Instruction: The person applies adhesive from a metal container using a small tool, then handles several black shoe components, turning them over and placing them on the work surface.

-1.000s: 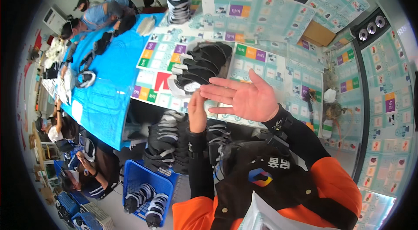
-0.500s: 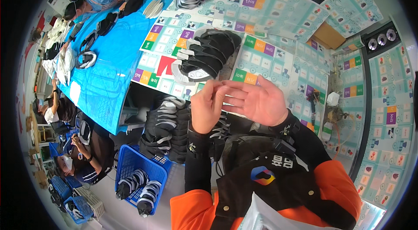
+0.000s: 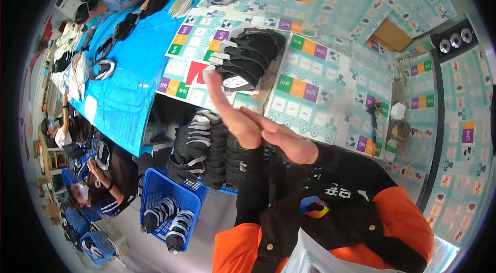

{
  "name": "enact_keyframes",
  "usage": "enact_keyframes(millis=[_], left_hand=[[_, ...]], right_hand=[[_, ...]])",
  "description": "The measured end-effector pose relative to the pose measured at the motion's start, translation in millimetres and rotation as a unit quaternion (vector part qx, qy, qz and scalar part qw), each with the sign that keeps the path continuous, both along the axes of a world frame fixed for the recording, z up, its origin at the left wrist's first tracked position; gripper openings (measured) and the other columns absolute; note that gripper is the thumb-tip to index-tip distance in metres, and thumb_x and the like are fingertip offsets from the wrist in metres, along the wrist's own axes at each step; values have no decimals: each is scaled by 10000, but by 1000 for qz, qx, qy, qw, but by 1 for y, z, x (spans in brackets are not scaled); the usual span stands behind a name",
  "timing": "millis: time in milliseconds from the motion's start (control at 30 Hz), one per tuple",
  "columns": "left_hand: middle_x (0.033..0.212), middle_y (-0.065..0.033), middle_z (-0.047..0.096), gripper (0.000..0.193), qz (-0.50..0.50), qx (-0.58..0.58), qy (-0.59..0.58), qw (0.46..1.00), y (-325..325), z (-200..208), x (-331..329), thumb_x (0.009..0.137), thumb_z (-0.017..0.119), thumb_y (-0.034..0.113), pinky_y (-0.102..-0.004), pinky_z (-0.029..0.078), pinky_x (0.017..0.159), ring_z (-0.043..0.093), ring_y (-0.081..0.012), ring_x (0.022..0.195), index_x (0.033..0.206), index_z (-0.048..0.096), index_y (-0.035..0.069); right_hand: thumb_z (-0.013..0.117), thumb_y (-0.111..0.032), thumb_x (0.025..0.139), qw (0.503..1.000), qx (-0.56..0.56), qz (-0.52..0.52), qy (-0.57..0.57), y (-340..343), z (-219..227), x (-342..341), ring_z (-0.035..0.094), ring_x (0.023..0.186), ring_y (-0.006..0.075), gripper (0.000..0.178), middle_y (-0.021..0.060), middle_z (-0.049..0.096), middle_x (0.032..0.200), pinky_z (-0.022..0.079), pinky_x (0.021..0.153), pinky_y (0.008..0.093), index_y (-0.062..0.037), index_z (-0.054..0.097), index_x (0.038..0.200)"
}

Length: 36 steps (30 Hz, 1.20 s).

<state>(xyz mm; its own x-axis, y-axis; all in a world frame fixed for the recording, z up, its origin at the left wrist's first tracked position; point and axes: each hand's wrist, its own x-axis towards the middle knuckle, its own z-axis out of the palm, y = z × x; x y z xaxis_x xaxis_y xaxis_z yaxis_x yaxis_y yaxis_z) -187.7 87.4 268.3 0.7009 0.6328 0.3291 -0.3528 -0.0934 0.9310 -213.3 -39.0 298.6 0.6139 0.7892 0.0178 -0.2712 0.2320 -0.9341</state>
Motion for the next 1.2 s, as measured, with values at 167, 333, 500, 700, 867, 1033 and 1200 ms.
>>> enact_keyframes(millis=[167,333,500,700,867,1033,1200], left_hand=[[1636,-164,270,810,-65,-250,2,966,10,-25,15,1041,134,648,-512,109,1229,228,-329,1516,1569,273,49],[1665,-171,172,859,-147,-361,7,921,38,-68,-2,1010,180,691,-527,107,1243,165,-337,1538,1604,177,70],[1659,-175,180,844,-192,-403,-27,894,16,-51,9,1011,272,660,-547,134,1241,155,-347,1539,1605,168,71],[1674,-179,128,799,-300,-462,-3,835,-17,-67,6,1026,261,579,-552,111,1244,95,-357,1552,1608,127,49],[1673,-193,91,816,-267,-504,23,821,-17,-53,14,1016,303,553,-582,87,1254,85,-379,1547,1603,76,34],[1675,-196,83,830,-359,-486,-32,796,-8,-72,19,1008,251,581,-535,44,1268,59,-351,1555,1593,125,7],[1676,-187,98,843,-363,-533,20,764,-19,-87,28,999,271,600,-516,55,1270,57,-340,1558,1593,149,13]], right_hand=[[463,-222,1066,987,-81,10,-137,-18,-13,6,202,1532,251,641,163,219,1661,146,1228,399,13,179,1591],[456,-426,1052,935,-154,-27,-318,7,-52,9,124,1553,303,770,202,182,1658,22,1208,616,-31,98,1607],[488,-389,1039,919,-164,-45,-356,-23,-57,-4,266,1507,354,760,225,281,1615,45,1203,627,-38,122,1606],[549,-363,1002,840,-180,-174,-481,-21,-61,8,290,1495,345,774,240,325,1583,78,1206,592,35,203,1568],[569,-395,980,851,-190,-177,-455,-33,-70,-2,404,1425,350,744,242,452,1491,112,1194,606,42,308,1522],[581,-369,986,819,-174,-200,-509,-32,-62,11,469,1390,301,751,173,524,1458,137,1190,620,13,273,1554],[455,-389,1030,854,-231,-158,-439,-43,-72,18,434,1402,322,589,162,504,1480,193,1162,582,-25,412,1491]])
